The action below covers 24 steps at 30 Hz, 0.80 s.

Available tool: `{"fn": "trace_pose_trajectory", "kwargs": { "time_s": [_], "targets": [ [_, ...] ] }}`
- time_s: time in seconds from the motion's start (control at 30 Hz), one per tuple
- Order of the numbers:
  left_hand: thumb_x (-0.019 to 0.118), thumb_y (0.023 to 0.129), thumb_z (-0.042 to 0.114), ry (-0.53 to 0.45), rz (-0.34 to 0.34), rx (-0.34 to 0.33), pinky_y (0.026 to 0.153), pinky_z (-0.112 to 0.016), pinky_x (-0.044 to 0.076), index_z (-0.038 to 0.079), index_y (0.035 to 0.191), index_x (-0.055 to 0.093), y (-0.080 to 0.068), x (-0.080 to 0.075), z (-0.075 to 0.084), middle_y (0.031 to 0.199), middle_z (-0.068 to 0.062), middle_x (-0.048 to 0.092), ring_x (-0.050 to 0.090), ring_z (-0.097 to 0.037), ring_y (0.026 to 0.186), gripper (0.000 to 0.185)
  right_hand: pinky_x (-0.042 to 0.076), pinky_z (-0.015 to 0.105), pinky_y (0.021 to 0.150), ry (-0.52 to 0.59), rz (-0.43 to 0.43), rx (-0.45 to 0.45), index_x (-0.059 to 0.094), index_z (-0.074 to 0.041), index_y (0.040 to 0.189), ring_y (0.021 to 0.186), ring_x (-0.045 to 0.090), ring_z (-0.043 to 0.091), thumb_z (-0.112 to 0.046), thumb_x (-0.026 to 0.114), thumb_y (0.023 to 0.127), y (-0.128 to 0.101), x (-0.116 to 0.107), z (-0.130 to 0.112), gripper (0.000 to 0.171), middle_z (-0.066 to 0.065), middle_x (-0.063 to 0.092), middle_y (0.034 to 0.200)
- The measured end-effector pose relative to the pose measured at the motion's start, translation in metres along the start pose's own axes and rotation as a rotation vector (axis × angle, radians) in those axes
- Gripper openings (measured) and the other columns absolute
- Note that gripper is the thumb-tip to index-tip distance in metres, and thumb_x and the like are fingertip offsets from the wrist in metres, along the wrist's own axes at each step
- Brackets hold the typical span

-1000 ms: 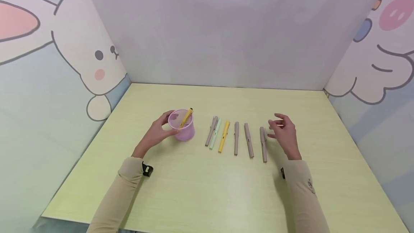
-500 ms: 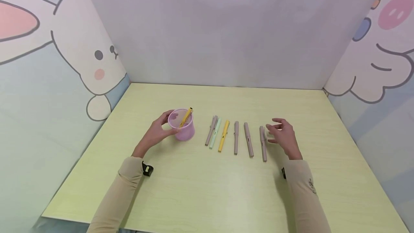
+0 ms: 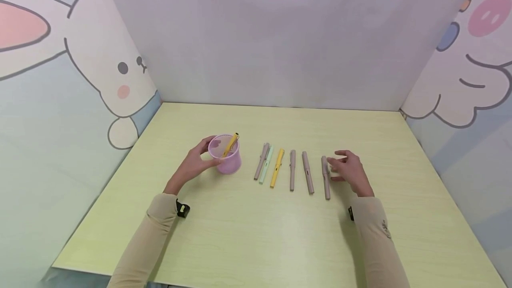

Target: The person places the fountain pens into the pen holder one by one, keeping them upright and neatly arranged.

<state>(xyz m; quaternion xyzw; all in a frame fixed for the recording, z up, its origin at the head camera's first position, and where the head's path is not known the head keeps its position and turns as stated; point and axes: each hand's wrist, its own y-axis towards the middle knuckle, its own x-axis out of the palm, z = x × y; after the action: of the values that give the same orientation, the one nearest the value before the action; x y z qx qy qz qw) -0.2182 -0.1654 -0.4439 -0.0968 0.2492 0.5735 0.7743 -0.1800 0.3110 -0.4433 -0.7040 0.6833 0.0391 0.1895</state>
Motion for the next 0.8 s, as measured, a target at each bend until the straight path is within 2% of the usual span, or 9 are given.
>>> {"fn": "trace_pose_trajectory", "kwargs": {
  "time_s": [0.33,0.8],
  "targets": [
    [0.082,0.089,0.027,-0.014,0.006,0.006,0.109,-0.057,0.041,0.008,0.155,0.042,0.0015,0.0009,-0.0039,0.145,-0.012,0.056,0.051,-0.033,0.132,0.079,0.061,0.034,0.078,-0.03,-0.043,0.032,0.024,0.017,0.153,0.09,0.063,0.011,-0.024,0.059,0.107,0.0024,0.0011,-0.0016,0.07,0.024,0.048,0.122],
    [0.082,0.088,0.03,-0.004,0.007,0.006,0.108,-0.059,0.041,0.01,0.155,0.043,0.0025,0.0014,-0.0064,0.147,-0.01,0.055,0.051,-0.033,0.133,0.079,0.061,0.034,0.077,-0.067,-0.037,0.064,0.028,0.015,0.153,0.091,0.061,0.015,-0.028,0.061,0.106,0.0089,0.0047,0.0018,0.071,0.024,0.05,0.122]
  ]
}}
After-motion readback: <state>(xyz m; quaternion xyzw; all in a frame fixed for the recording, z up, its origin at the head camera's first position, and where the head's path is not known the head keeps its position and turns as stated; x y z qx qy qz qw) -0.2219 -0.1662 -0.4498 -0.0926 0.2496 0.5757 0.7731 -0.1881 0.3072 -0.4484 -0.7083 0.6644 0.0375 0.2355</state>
